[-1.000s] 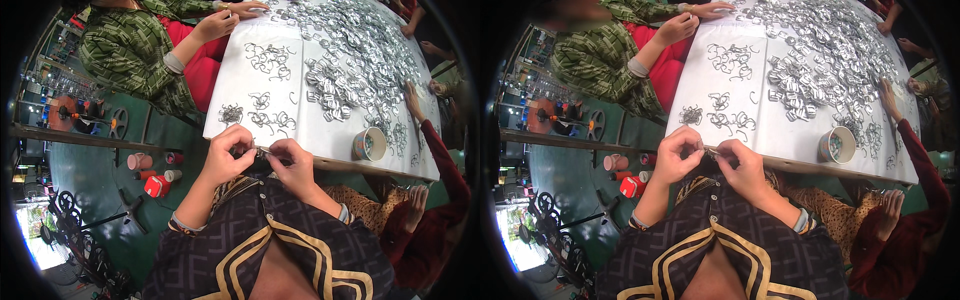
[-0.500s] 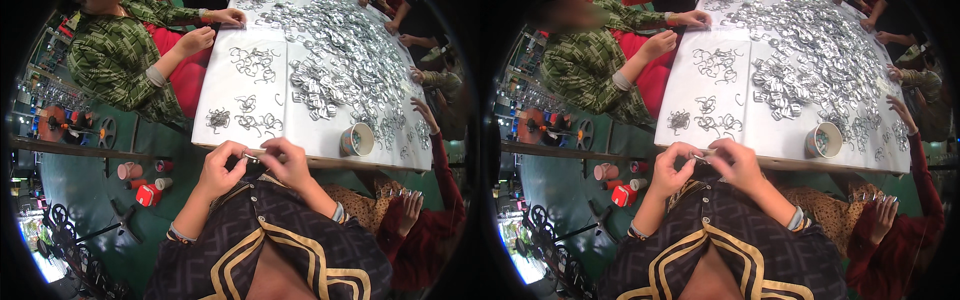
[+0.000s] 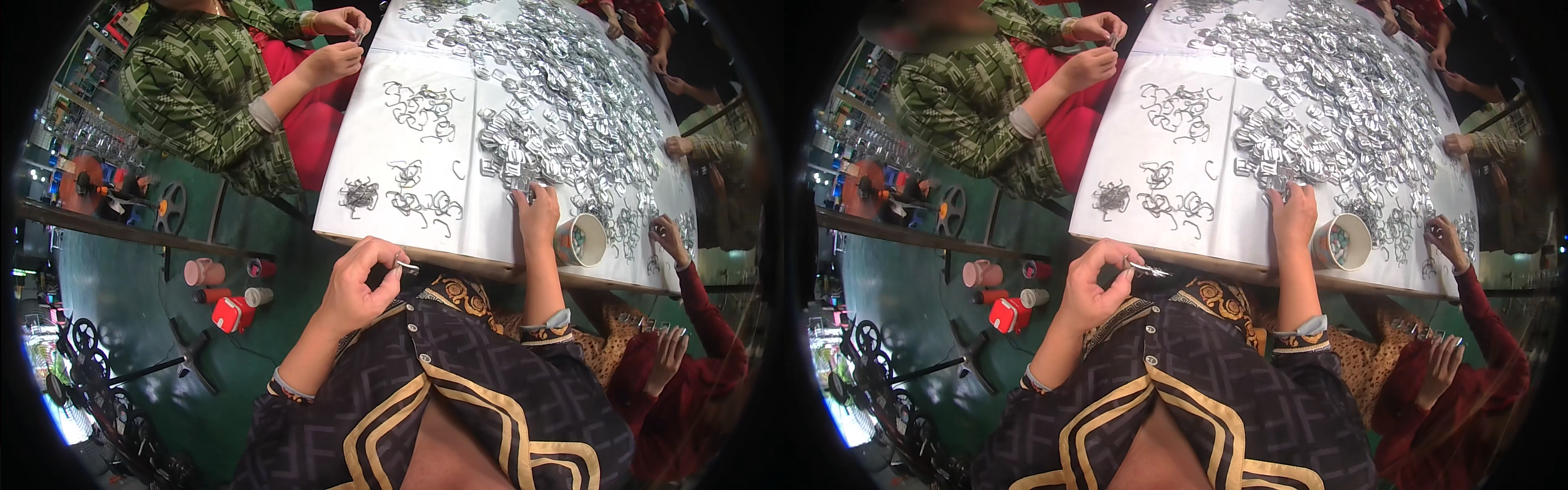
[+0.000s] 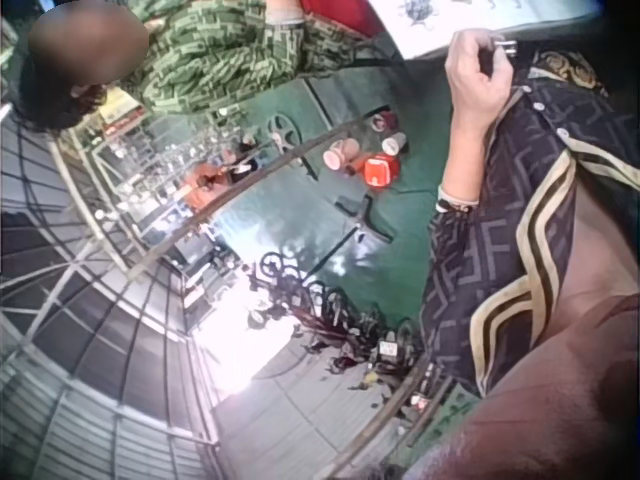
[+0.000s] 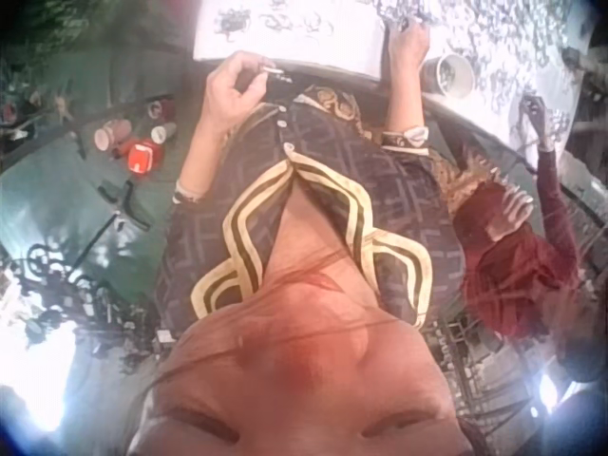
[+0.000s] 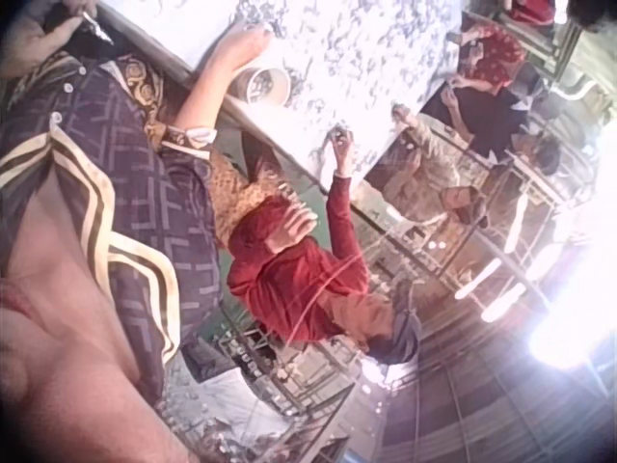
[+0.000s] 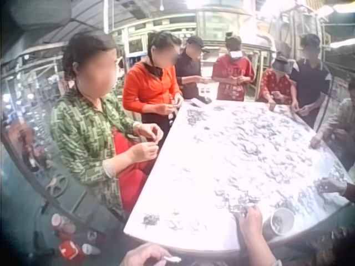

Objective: The person sits at a table with others and connects small metal links and clips together by hand. The person then stands and hangs a completed chain on a rack.

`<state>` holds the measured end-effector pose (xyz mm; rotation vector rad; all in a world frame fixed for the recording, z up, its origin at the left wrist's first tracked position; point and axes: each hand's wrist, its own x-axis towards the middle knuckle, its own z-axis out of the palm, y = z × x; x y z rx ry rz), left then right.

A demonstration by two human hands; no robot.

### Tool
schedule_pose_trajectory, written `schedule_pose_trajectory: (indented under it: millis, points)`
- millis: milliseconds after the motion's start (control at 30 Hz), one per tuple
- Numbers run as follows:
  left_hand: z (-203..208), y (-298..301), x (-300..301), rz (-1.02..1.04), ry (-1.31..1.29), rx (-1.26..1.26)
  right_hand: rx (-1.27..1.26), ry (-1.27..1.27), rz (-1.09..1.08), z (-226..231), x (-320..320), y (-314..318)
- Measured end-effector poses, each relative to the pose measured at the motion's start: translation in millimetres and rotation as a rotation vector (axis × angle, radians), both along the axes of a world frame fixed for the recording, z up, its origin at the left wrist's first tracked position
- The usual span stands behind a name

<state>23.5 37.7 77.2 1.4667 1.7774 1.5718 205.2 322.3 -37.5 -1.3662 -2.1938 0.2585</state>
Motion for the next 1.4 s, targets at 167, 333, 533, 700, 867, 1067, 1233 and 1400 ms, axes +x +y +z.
schedule_pose_trajectory:
  millis: [167,333,533,700,867,1067,1233,1400]
  points:
    - [-1,-1,0,0.016,-0.001,-0.018,-0.095,0.114,0.017,10,7,0]
    - [-2,-3,1,0.005,0.003,-0.015,-0.266,0.265,-0.032,26,7,-14]
    - [-2,-4,2,-0.005,0.0,-0.053,-0.421,0.268,0.257,13,3,-33]
    - [-1,-6,2,-0.002,0.004,-0.051,-0.452,0.186,0.267,22,-2,-37]
    - [-4,-8,1,-0.002,0.001,-0.049,-0.372,0.103,0.259,25,-8,-36]
    - [-7,-8,4,-0.038,-0.006,-0.062,-0.413,0.002,0.192,29,-14,-33]
    - [-6,-7,6,-0.051,-0.055,-0.071,-0.725,0.211,0.4,31,-12,-43]
    - [-9,-4,8,-0.071,-0.014,-0.08,-0.935,0.481,0.664,83,-35,-110]
